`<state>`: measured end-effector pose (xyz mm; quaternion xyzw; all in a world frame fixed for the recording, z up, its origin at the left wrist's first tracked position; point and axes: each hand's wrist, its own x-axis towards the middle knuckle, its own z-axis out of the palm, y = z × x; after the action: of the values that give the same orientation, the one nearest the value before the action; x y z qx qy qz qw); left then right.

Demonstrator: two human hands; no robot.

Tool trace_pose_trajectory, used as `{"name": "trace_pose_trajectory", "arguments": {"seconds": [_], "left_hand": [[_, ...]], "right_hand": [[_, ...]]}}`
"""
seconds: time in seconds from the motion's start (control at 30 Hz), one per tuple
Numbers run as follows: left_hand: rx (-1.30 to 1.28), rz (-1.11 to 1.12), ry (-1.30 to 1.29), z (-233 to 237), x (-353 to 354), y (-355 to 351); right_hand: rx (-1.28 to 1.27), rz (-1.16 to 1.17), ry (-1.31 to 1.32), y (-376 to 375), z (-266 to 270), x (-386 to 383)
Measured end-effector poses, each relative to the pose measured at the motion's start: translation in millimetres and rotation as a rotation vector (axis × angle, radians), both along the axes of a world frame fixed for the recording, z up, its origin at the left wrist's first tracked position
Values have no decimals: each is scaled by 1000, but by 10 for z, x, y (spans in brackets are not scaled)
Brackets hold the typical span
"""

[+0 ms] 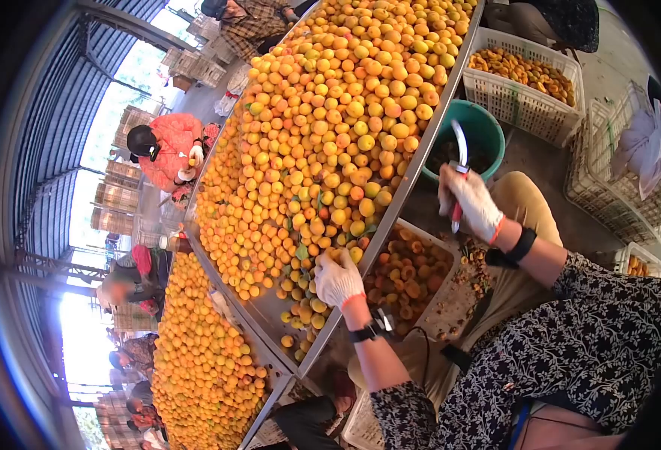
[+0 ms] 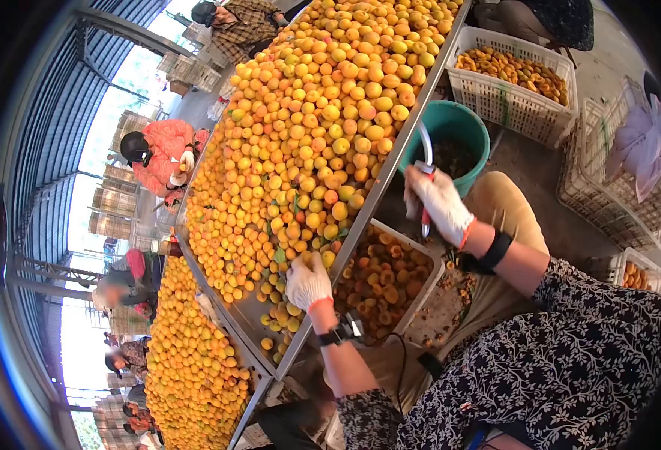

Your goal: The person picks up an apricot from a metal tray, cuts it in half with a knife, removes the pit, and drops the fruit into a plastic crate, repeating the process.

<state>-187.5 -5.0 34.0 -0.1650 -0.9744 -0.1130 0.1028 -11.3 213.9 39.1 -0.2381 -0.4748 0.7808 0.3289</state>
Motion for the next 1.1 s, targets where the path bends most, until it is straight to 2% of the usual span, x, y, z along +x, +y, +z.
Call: {"name": "trace_pose_trajectory", "arguments": {"seconds": [0.03,0.1,0.17,0.2,0.23,0.27,0.3,0.33,0.47,0.57,0.63,0.73,0.8,0.87,0.93,0.97,1.03,1.1], "left_hand": [[-44,-50,-93,-33,-133,12],[-44,-77,-146,-23,-222,5],[-48,-102,-198,59,-164,8],[432,-156,-315,87,-72,-15],[914,-203,-429,153,63,-31],[909,-203,-431,226,233,-69],[1156,-230,-585,380,449,-76],[1405,-254,-739,474,627,-104],[1563,-327,-831,471,1122,-293],[1602,-395,-804,579,1400,-317],[1564,-461,-790,644,1482,-333],[1560,-563,-829,702,1564,-322],[1522,-548,-806,729,1592,-339],[1483,-536,-783,768,1603,-366],[1210,-566,-658,815,1588,-397],[1210,-568,-660,856,1574,-408],[873,-625,-542,927,1558,-426],[971,-625,-567,805,1559,-378]], "right_hand": [[68,80,-43,-139,257,21],[-44,247,-261,-321,346,154],[-143,416,-309,-458,346,194],[-1,410,-387,-559,265,167],[371,374,-314,-639,159,113],[489,426,-365,-674,63,183],[610,480,-415,-699,166,244],[567,483,-377,-758,203,281],[597,538,-151,-844,415,475],[727,597,-60,-882,527,600],[813,648,-154,-913,521,693],[889,621,-140,-931,472,788],[924,606,-138,-931,518,813],[907,692,-252,-921,537,874],[892,696,-272,-930,571,905],[877,704,-290,-937,581,916],[904,705,-330,-953,592,930],[931,708,-369,-1004,573,923]]}}
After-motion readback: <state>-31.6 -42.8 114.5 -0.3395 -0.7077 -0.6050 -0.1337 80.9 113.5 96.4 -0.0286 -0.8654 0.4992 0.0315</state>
